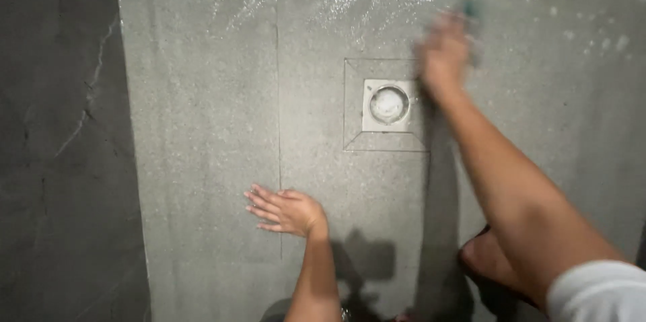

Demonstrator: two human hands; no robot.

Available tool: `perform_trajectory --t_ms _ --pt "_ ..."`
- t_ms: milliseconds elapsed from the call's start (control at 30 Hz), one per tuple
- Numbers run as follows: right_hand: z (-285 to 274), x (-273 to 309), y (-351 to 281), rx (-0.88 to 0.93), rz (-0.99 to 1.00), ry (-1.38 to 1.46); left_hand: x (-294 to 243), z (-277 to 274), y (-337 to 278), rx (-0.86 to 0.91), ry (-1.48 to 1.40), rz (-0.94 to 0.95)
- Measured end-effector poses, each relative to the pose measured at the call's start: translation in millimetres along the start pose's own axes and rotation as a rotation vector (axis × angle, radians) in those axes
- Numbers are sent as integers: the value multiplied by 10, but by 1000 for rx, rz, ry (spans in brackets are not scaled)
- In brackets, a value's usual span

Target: Scrubbing a bathroom floor with a sponge and cleaning solution near a drain.

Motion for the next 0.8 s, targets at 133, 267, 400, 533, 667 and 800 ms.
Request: perform_trajectory --t_ms 133,267,400,533,667,800 --pt "-865 1998 500 389 -147 232 17 -24 -10 6 -7 -10" --pt "-1140 1620 88 621 -537 308 -7 -76 -33 29 -34 -32" --pt "-1845 579 265 930 -526 57 -11 -67 -34 35 -38 -12" --pt "-3089 -326 396 815 104 -124 -7 -65 -34 56 30 -20" --pt "-2894 -2152 -581 626 366 -239 32 7 -46 23 55 -15" --pt "-2189 -2715 -118 283 496 -318 76 113 29 28 89 20"
Point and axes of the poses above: each hand's wrist, its own y-axis towards the middle knuckle, its own z-axis out of the palm, x = y × z, the point moved 6 cm from there along y, towards the middle knuckle, and after that the axes turned 7 degrees about -z, right-handed, at the moved point
